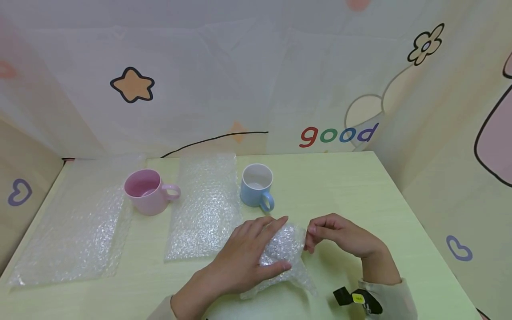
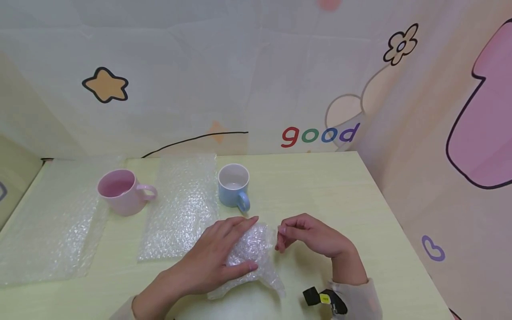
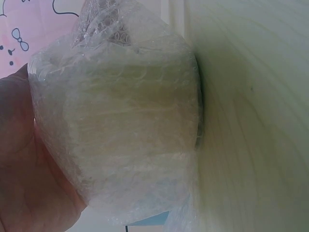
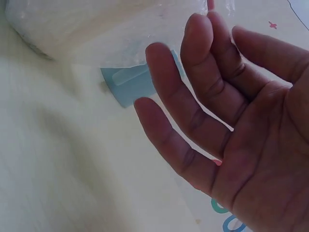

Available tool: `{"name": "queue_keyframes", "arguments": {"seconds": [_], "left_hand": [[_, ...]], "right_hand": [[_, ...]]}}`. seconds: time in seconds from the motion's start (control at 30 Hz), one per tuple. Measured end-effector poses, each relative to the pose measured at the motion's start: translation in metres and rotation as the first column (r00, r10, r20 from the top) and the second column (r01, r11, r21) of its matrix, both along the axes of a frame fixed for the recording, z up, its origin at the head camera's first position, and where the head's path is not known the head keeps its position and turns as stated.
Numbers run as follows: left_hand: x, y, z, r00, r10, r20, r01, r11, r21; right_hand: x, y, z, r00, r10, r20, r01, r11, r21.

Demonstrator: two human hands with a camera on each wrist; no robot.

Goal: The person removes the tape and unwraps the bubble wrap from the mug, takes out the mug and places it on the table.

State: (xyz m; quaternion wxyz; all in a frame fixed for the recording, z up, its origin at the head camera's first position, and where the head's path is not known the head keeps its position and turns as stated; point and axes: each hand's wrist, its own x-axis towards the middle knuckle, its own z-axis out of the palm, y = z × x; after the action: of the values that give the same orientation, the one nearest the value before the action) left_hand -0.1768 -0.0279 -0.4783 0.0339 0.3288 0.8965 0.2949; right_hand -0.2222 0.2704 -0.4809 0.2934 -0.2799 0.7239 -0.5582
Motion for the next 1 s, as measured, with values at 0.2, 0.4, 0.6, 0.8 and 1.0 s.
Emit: {"name": "queue_keyframes", "arguments": {"seconds": [0.2, 0.4, 0.6, 0.8, 1.0], "left_hand": [[0.000, 0.000, -0.001, 1.000, 0.003, -0.004, -0.003, 1.000, -0.001], [0.000, 0.000, -0.001, 1.000, 0.001, -0.004, -0.001, 1.000, 0.005], [-0.001, -0.001, -0.001, 1.000, -0.008, -0.005, 0.008, 1.000, 0.007], [-0.001, 0.000, -0.001, 1.000, -0.005, -0.009, 0.005, 1.000, 0.014], [-0.001, -0.001, -0.003, 0.999, -0.015, -0.033, 0.016, 0.999, 0.031]], "right_hand": [[0.000, -0.003, -0.002, 0.997, -0.024, 0.070, 0.021, 0.999, 0.050], [0.000, -0.011, -0.004, 0.997, 0.035, 0.070, -0.038, 0.998, 0.039], [0.001, -0.018, -0.007, 0.995, 0.086, 0.060, -0.085, 0.996, -0.011], [0.001, -0.022, -0.010, 0.994, 0.101, 0.037, -0.100, 0.995, -0.013], [0.002, -0.026, -0.007, 0.995, 0.097, 0.006, -0.097, 0.995, 0.028]]}}
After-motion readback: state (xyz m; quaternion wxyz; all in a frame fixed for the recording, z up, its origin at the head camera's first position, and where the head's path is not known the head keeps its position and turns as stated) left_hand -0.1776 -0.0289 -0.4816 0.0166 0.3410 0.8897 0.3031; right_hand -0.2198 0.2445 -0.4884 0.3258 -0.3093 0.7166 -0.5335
